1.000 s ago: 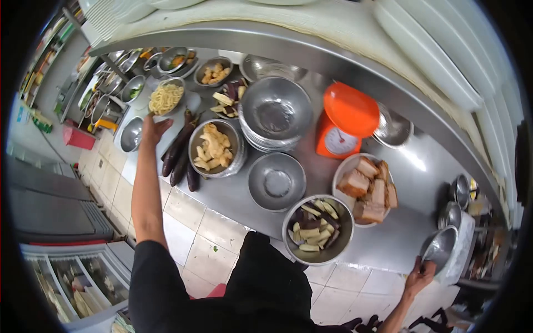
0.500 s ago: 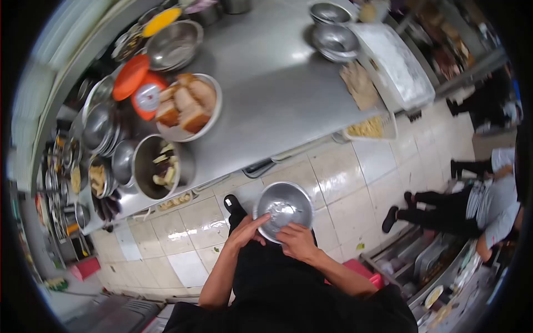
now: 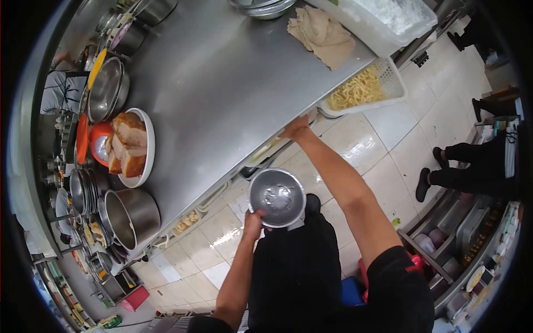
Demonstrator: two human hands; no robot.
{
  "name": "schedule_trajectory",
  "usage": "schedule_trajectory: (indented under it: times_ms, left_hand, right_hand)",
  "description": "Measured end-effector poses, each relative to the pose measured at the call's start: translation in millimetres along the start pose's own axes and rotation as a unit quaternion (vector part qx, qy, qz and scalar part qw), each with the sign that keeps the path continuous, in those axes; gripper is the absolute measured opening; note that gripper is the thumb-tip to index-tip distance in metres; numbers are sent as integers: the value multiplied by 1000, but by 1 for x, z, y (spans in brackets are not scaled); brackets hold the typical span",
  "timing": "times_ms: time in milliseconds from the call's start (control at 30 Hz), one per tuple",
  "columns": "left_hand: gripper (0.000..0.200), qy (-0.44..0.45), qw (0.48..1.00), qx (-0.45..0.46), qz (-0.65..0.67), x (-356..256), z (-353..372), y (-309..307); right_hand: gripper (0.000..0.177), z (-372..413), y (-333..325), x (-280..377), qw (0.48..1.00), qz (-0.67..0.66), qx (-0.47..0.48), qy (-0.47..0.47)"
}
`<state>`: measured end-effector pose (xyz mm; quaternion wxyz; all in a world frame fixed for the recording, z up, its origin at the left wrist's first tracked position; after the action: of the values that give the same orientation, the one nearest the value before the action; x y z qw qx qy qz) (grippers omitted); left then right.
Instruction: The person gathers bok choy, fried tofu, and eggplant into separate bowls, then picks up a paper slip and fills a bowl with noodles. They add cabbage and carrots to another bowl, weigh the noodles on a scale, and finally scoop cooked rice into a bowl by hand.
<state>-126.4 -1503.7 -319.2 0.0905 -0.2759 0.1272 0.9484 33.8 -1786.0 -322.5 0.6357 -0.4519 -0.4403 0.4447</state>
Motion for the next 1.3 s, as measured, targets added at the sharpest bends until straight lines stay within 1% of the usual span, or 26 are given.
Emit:
schedule_trajectory:
  times_ms: [33, 67, 100, 133, 200, 233, 300, 333, 367, 400, 433, 467, 567, 667, 700, 867, 933, 967, 1000, 1233, 1300]
  left_hand:
    - [42, -4, 1000, -10, -5, -1, -3, 7]
    - [42, -10, 1000, -18, -9, -2, -4, 13]
    - [42, -23, 1000, -5, -3, -2, -9, 17]
    - [42, -26, 1000, -6, 0, -1, -12, 20]
    - [42, -29, 1000, 4, 2, -2, -14, 26]
    - [42, -29, 1000, 3, 0, -3, -15, 29]
    - [41, -36, 999, 7, 11, -6, -16, 34]
    - [40, -41, 999, 10, 16, -7, -18, 35]
    - [40, -40, 999, 11, 19, -7, -21, 35]
    - [40, -41, 999, 18, 15, -8, -25, 36]
    - [39, -42, 999, 24, 12, -8, -29, 36]
    - [39, -43, 999, 25, 14, -8, -32, 36]
    - [39, -33, 999, 31, -27, -13, -41, 37]
    - [39, -52, 997, 41, -30, -22, -41, 36]
    - [40, -43, 998, 42, -32, -20, -42, 34]
    - [39, -58, 997, 37, -46, -22, -42, 25]
    - [38, -62, 996, 30, -55, -29, -42, 23]
    - [37, -66, 996, 49, -43, -32, -41, 22]
    - [36, -72, 995, 68, -31, -32, -40, 20]
    - [35, -55, 996, 63, -31, -27, -50, 13]
    - [35, -72, 994, 66, -44, -24, -51, 11]
  right_hand:
    - [67, -7, 3, 2, 1000, -5, -1, -2]
    - [64, -12, 6, 1, 999, -24, 21, 14]
    - [61, -17, 13, 0, 998, -39, 46, 29]
    - [61, -19, 25, -2, 998, -37, 50, 27]
    - [54, -20, 52, -2, 998, 32, 60, 6]
    - [54, -23, 65, -4, 997, 35, 63, 5]
    - [49, -35, 81, -10, 991, -126, -32, 20]
    - [49, -37, 89, -14, 992, -123, -33, 17]
    - [48, -36, 97, -19, 962, -266, -55, -7]
    - [47, -35, 95, -19, 911, -403, -75, -31]
    - [47, -33, 93, -19, 893, -441, -81, -34]
    - [47, -33, 92, -20, 907, -411, -83, -22]
    - [47, -29, 76, -24, 922, -376, -87, -2]
    - [47, -27, 65, -25, 937, -342, -75, 12]
    - [47, -26, 64, -24, 943, -325, -69, 14]
    - [46, -20, 69, 2, 988, -152, -15, 20]
    - [46, -17, 74, 12, 995, -100, 0, 27]
    - [46, -17, 78, 16, 996, -84, 7, 30]
    - [46, -17, 81, 19, 997, -73, 11, 32]
    - [46, -17, 86, 28, 998, -57, 7, 37]
    - [46, -13, 86, 24, 998, -60, 1, 35]
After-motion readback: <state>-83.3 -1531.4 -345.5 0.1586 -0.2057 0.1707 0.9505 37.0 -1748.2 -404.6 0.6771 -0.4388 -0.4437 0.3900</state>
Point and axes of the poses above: each hand's wrist, its own z-axis away from the middle knuckle, its own y-axis out of the palm, x = y × z, the point moved 2 cm from there along -z, towards the middle knuckle, and after that the axes turned 7 degrees about x, right-handed, at the moved point
